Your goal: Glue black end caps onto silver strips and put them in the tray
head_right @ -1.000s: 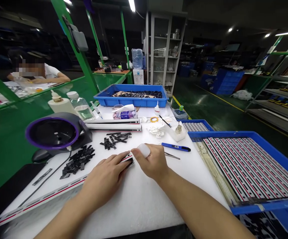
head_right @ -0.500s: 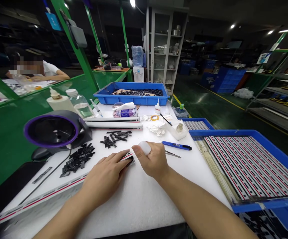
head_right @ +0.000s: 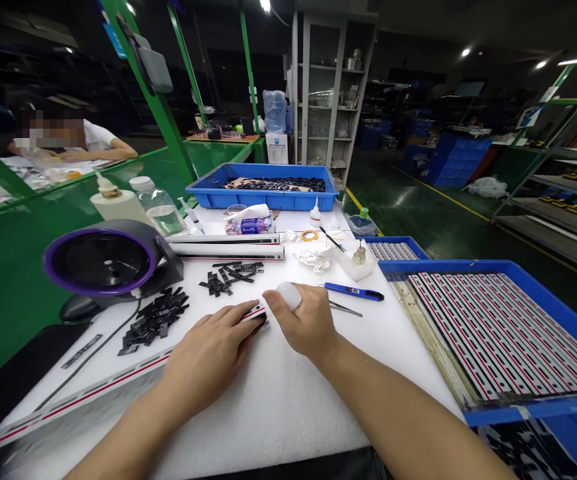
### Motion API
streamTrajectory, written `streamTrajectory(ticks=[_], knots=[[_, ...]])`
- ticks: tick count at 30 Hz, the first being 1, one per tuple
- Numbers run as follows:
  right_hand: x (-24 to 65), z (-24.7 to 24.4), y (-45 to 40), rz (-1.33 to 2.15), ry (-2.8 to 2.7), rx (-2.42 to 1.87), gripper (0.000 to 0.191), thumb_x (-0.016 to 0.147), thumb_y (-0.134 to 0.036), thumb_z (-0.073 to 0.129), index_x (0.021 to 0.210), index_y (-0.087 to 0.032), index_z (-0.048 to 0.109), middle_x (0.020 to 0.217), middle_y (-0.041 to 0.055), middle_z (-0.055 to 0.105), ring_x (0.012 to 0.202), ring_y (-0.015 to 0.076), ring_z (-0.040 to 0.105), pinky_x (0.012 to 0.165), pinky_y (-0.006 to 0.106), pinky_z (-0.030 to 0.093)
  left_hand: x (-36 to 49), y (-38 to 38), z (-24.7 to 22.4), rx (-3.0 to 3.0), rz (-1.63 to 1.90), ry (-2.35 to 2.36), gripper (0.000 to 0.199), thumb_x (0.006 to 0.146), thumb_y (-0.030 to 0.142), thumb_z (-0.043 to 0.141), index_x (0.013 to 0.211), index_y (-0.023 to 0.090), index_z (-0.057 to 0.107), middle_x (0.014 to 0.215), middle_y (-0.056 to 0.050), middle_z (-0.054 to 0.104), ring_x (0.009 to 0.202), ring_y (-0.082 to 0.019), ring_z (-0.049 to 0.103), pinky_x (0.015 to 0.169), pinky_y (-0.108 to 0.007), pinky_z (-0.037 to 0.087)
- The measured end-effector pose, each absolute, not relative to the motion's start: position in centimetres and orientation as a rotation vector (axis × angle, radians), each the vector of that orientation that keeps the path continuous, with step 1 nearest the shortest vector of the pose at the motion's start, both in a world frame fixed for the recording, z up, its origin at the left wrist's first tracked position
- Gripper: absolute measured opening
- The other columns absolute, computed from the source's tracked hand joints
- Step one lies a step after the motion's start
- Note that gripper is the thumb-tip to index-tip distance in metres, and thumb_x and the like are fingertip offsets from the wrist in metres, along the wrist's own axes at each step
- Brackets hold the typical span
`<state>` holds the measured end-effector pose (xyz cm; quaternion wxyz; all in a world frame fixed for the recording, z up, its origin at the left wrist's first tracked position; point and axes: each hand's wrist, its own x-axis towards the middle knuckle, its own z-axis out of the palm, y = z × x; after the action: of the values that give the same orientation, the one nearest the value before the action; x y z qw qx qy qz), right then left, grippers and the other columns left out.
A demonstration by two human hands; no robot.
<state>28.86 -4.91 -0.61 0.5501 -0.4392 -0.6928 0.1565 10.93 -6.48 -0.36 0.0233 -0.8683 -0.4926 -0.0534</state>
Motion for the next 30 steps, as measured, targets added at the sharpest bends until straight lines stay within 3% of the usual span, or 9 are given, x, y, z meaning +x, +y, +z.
streamTrajectory(ticks=[19, 30], knots=[[29.03, -0.58, -4.70, 0.355, -1.633, -1.053, 0.046, 0.092, -0.039, 0.052, 0.053, -0.020, 0.034, 0.050, -0.0055, 0.032, 0.047, 0.0084, 0.030, 0.049, 0.026, 0.027, 10.93, -6.56, -0.18, -2.701, -0.151, -1.536, 0.035, 0.095, 0.025, 0.038, 0.120, 0.028, 0.062, 0.139, -0.003, 0.053, 0.117, -0.025, 0.055, 0.092, -0.045, 0.046], [29.15, -0.62, -4.66, 0.358, -1.615, -1.076, 0.047, 0.092, -0.040, 0.052, 0.052, -0.020, 0.037, 0.048, -0.0046, 0.037, 0.046, 0.0087, 0.033, 0.048, 0.026, 0.028, 10.93, -6.51, -0.02, -2.707, -0.178, -1.551, 0.035, 0.094, 0.026, 0.040, 0.119, 0.029, 0.063, 0.138, -0.003, 0.054, 0.117, -0.026, 0.055, 0.093, -0.045, 0.046]])
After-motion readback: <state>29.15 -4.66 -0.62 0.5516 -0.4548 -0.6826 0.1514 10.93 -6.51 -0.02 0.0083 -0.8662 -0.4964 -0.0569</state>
